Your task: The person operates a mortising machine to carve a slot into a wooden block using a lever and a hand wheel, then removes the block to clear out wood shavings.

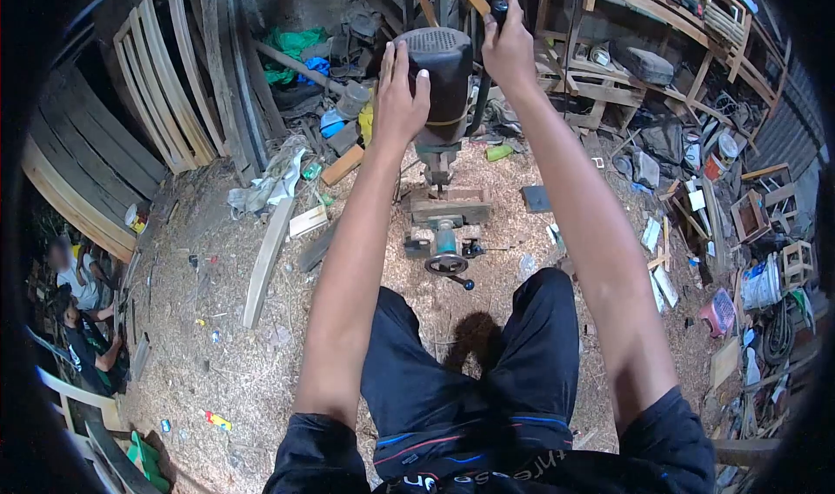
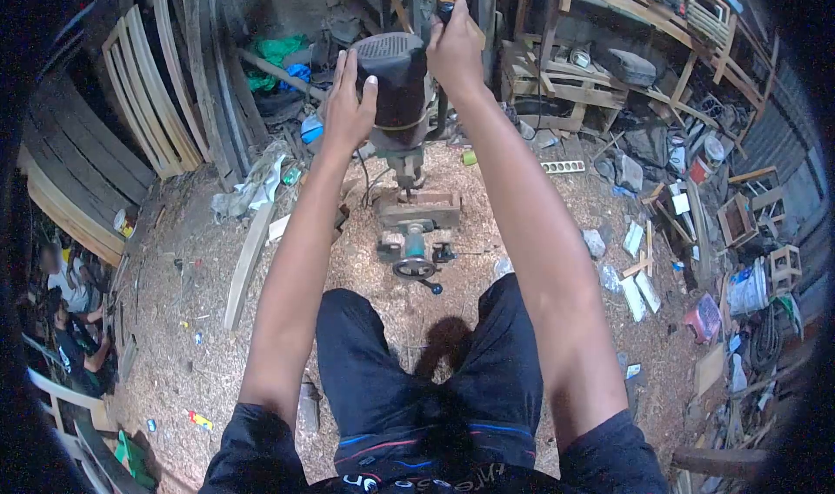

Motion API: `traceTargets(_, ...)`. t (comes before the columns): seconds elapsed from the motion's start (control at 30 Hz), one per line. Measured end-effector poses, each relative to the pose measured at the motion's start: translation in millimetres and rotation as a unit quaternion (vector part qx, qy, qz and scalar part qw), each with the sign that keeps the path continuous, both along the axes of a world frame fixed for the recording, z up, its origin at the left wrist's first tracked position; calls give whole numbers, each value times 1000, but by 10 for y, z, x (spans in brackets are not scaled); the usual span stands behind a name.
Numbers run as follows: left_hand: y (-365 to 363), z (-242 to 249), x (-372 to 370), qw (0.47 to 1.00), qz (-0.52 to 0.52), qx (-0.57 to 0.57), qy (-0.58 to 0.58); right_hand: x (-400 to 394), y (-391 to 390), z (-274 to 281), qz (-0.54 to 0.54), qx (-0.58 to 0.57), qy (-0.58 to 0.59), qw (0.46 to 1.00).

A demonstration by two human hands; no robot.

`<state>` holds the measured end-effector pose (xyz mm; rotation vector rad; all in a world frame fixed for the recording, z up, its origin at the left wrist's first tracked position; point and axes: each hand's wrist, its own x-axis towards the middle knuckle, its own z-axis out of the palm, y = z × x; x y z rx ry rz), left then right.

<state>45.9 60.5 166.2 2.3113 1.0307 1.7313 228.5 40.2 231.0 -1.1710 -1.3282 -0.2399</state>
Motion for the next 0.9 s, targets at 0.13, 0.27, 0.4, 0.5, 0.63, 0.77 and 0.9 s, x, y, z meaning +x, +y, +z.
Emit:
traceTargets(0.13,132,55,88,1000,23,-6,-19,101,254,132,-56,-13,-70,996)
traceTargets(0.27,199,110,108,999,20,-2,-47,260,513,198,-79,-57,-107,989)
traceTargets(0.4,285,129,128,997,19,11,-68,239,601,251,-102,-109,-83,985)
traceTargets(0.5,340,117,161,996,11,29,-84,275,828,-11,-125,-88,-87,984)
traceTargets(0.63,469,112,171,993,-13,55,-101,338,1032,-65,-107,-59,-56,991)
traceTargets(0.77,594,143,186,989,-44,80,-118,480,1358,38,-113,-62,-50,990)
traceTargets(0.9,634,185,184,987,-50,91,-121,551,1694,30,-126,-72,-58,988)
